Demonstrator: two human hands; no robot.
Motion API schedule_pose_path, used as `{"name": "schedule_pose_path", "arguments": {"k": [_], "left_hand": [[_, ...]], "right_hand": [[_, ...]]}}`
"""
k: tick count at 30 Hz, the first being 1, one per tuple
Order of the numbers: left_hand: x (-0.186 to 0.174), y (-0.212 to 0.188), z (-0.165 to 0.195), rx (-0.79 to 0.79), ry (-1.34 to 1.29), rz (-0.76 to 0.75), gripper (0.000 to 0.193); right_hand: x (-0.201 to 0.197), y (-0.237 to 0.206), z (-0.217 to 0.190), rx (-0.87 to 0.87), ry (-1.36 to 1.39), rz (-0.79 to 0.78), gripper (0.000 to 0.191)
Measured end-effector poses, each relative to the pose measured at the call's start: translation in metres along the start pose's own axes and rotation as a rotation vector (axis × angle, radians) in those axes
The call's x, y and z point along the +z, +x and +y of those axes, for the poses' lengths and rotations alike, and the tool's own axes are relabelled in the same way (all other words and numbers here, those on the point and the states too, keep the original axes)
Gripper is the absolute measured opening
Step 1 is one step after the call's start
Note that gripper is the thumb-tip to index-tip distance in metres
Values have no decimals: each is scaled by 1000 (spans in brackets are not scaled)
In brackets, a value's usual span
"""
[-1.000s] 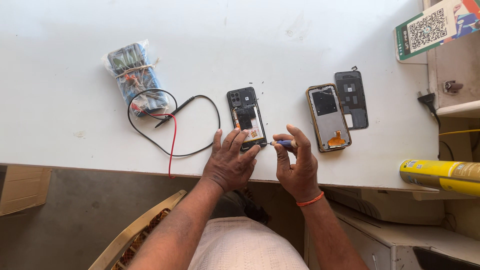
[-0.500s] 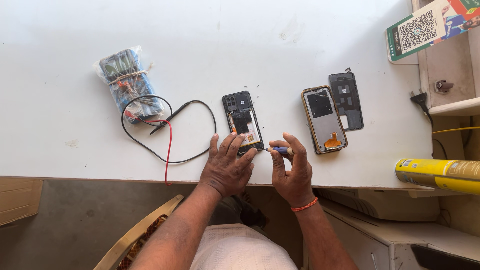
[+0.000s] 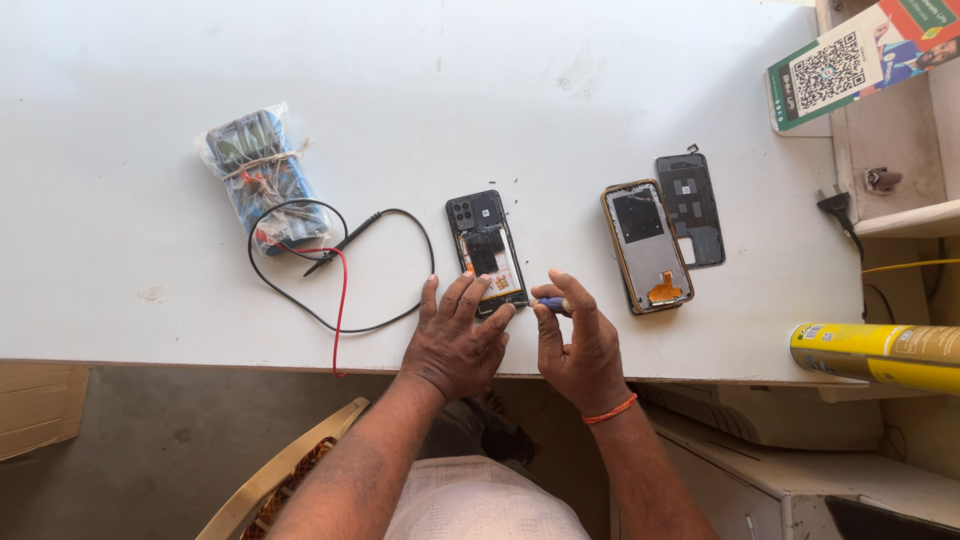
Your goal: The person uses a screwdriver to remove screws from the back of a disassembled smartphone. They then use their fingers to peel back a black adhesive strip covering the battery connector and continue to unscrew additional screws from the phone's internal frame.
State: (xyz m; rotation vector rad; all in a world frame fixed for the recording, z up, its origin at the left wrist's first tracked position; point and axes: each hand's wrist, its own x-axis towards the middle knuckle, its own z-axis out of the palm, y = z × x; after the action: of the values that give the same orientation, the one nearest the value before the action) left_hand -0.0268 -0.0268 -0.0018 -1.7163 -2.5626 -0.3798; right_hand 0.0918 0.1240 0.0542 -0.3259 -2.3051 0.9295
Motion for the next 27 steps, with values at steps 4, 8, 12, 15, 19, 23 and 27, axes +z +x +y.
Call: {"name": "schedule_pose_path", "arguments": {"k": [4,8,12,15,19,23,27], "left_hand": [[-1,0,0,3,0,-16,46],[-1,-1,-1,3,-23,-10,49],[0,-1,-1,9,-17,27,48],[2,-1,-2,15,-13,11,49],[4,-1,-3,16,-18,19,48],[5,-1,-3,9,-25,7,51],[4,-1,-2,14,-25,39,52]], "right_hand": [[-6,8,-7,-30,-9,-63,49],[-11,16,-19,-33,-21,-113,51],[-14,24,-30,-129,-65,-131,51],[-11,27,-35,-143,-103,-163,49],[-7,29,-37,-115,-158,-188,43],[-2,29,-36,-95,-205,-161,37],[2,32,-33,-29,-279,-121,24]]}}
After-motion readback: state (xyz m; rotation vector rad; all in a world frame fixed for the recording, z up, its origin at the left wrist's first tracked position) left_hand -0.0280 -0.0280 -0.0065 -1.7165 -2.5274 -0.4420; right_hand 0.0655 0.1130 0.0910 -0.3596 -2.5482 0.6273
